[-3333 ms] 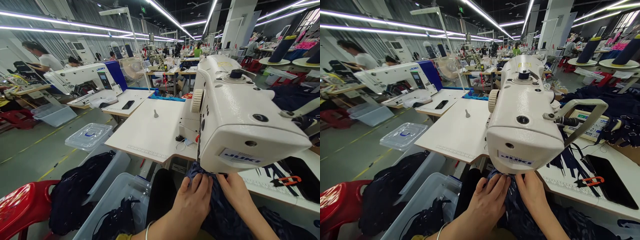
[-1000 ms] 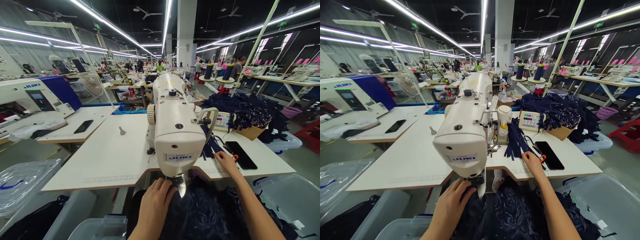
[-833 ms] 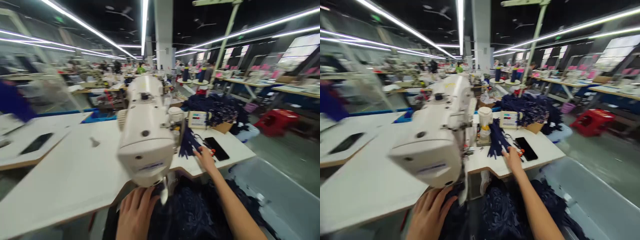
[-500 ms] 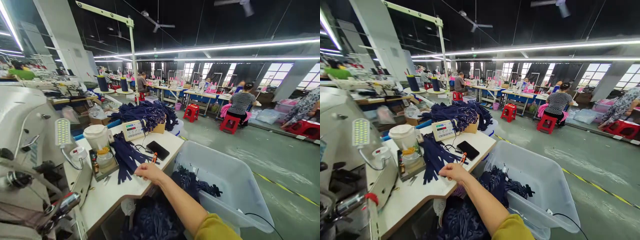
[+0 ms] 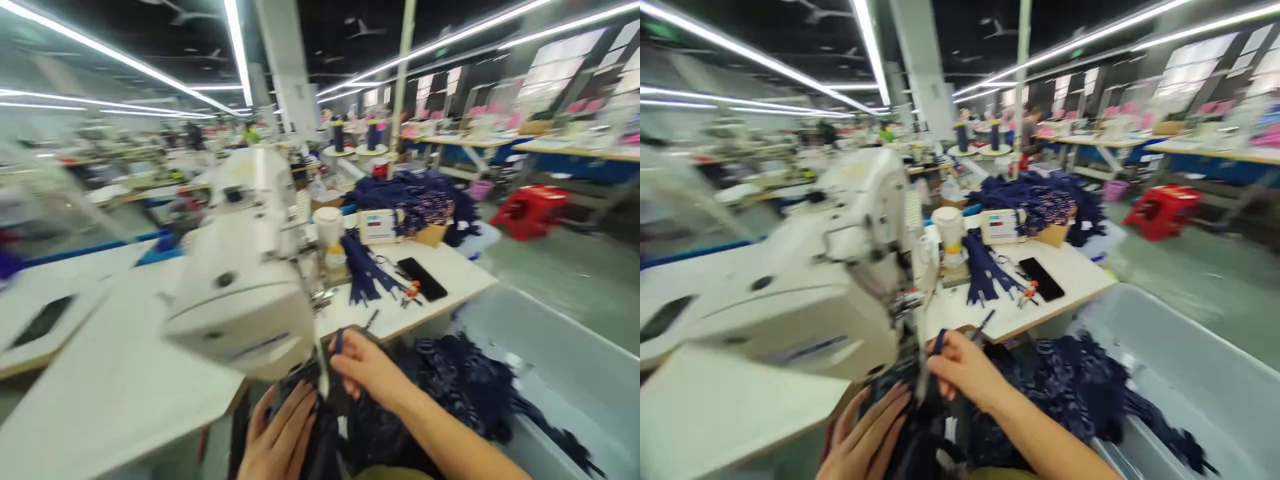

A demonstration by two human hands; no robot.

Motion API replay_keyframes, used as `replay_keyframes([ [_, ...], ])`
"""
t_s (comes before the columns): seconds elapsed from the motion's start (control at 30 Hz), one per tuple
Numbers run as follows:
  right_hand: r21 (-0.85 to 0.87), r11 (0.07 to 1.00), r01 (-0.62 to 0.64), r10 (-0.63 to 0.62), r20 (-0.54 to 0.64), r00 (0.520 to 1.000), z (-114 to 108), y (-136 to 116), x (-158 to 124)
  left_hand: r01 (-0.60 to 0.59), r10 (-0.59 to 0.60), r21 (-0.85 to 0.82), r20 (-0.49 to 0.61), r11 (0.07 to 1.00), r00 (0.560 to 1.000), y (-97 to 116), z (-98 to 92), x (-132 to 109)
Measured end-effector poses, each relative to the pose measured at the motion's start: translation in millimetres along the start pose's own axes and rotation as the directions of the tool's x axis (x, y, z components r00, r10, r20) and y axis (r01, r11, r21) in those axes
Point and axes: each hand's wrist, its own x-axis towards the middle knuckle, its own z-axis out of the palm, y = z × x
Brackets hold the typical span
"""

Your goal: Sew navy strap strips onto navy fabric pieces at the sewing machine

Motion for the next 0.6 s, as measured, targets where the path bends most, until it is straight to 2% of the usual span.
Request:
replay_keyframes([
  [0.07,-0.034,0.999,0.026,-0.026,0.008,1.000,5.1,2.3,4.0,0.061,-0.061,-0.001,-0.003,0.998,0.998,-0.4,0.2,-8.1],
  [0.13,-0.210,0.971,0.114,-0.124,-0.039,0.991,8.5,6.6,7.5,0.152,-0.150,-0.064,0.029,0.986,0.988,1.0,1.0,-12.7],
  [0.27,-0.374,0.917,0.137,-0.172,-0.060,0.983,14.1,16.3,8.3,0.205,-0.198,-0.183,0.059,0.961,0.978,6.3,1.7,-15.8],
  [0.4,-0.357,0.926,0.126,-0.182,-0.128,0.975,24.0,19.6,7.1,0.161,-0.145,-0.167,0.101,0.973,0.984,8.0,-2.5,-13.2],
  [0.5,-0.303,0.951,0.067,-0.132,-0.201,0.971,31.1,17.9,6.7,0.124,-0.109,-0.095,0.149,0.988,0.983,9.0,-7.8,-7.3],
  [0.6,-0.198,0.979,0.041,-0.083,-0.208,0.975,32.9,15.6,7.0,0.121,-0.113,-0.030,0.195,0.992,0.974,11.0,-11.7,-1.9],
])
